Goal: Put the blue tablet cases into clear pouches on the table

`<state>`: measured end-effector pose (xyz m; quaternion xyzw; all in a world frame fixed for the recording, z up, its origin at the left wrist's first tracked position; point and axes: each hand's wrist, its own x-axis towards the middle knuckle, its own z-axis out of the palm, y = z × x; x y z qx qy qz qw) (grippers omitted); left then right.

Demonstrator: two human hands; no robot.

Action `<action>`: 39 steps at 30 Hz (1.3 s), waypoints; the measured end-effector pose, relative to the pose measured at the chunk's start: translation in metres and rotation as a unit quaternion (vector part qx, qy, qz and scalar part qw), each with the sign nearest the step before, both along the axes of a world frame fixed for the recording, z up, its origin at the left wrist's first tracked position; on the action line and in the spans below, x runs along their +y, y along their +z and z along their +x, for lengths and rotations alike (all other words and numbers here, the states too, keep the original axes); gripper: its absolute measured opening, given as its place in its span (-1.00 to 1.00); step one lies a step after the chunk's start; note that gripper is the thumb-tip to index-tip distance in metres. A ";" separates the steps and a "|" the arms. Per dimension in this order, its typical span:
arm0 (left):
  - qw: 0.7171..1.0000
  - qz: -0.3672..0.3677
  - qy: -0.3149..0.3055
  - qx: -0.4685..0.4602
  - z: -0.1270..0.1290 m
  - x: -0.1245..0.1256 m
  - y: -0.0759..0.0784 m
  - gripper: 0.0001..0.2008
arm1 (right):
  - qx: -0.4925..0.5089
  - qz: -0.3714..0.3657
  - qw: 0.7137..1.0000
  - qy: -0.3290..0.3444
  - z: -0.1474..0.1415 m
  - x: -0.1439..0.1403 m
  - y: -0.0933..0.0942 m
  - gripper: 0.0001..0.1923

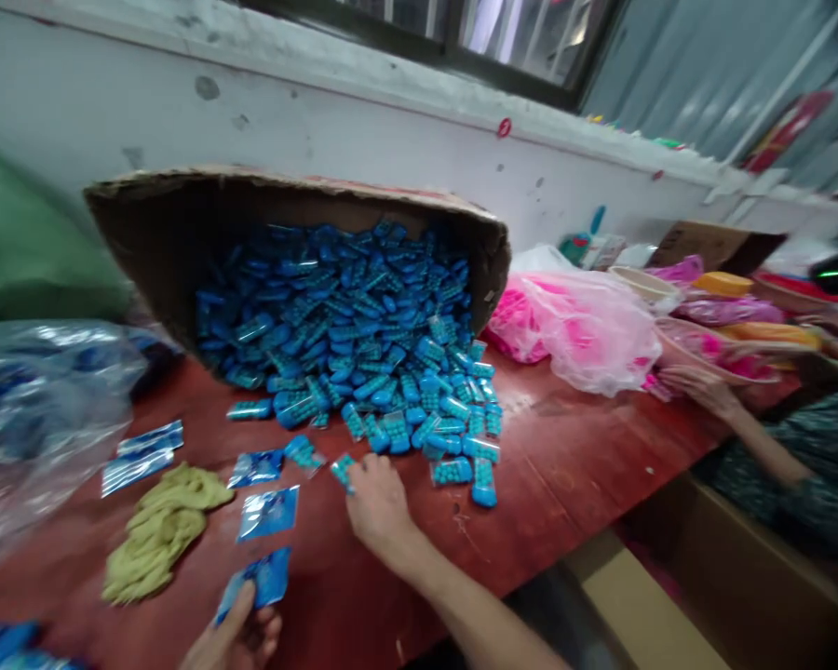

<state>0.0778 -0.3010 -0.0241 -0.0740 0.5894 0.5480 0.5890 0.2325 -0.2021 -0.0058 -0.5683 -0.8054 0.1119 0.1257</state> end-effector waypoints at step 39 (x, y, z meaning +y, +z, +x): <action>0.987 0.159 -0.001 -0.011 0.005 -0.011 0.013 -0.77 | 0.549 -0.403 0.732 0.000 0.003 -0.054 0.012 -0.81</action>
